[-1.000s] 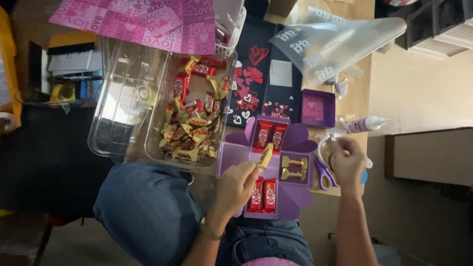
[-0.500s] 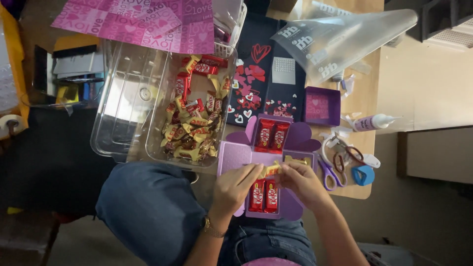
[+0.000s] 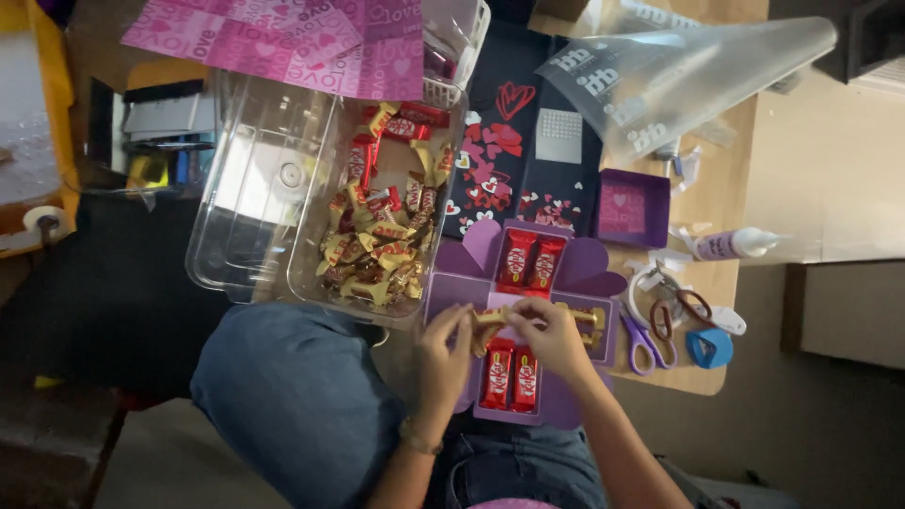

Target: The person assembles a purple flower-shaped gift box by placing wrapped candies into its compartments. They use double-sided tape to secure the candies and arrange them neatly within the box.

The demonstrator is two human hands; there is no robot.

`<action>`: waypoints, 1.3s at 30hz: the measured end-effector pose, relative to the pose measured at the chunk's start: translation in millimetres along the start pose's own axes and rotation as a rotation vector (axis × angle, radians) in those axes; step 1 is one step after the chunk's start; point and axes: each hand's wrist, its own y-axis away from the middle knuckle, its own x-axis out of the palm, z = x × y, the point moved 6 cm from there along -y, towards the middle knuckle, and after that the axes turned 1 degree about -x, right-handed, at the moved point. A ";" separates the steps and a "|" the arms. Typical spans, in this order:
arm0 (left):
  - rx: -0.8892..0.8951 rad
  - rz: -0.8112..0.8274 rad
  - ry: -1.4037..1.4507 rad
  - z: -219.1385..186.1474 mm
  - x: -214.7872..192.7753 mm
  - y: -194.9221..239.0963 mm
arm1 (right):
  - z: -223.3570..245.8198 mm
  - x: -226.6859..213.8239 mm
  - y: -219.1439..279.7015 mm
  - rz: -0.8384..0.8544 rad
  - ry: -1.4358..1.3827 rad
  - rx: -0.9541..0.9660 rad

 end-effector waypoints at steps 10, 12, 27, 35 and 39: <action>0.133 -0.036 -0.074 -20.2 -9.4 9.9 | 9.9 2.3 -5.3 0.091 -0.008 -0.077; 0.126 -0.023 -0.049 -26.3 -14.1 -1.8 | 20.7 5.1 -3.5 0.053 -0.061 -0.094; -0.161 -0.110 0.038 39.2 17.8 11.7 | -14.6 7.1 -5.5 -0.121 -0.034 -0.135; -0.072 -0.232 -0.062 28.5 5.2 -10.6 | 23.2 20.5 -4.6 -0.116 0.000 -0.056; -0.093 -0.283 -0.015 32.1 -3.7 -14.5 | 19.2 32.5 -9.5 -0.143 0.129 -0.006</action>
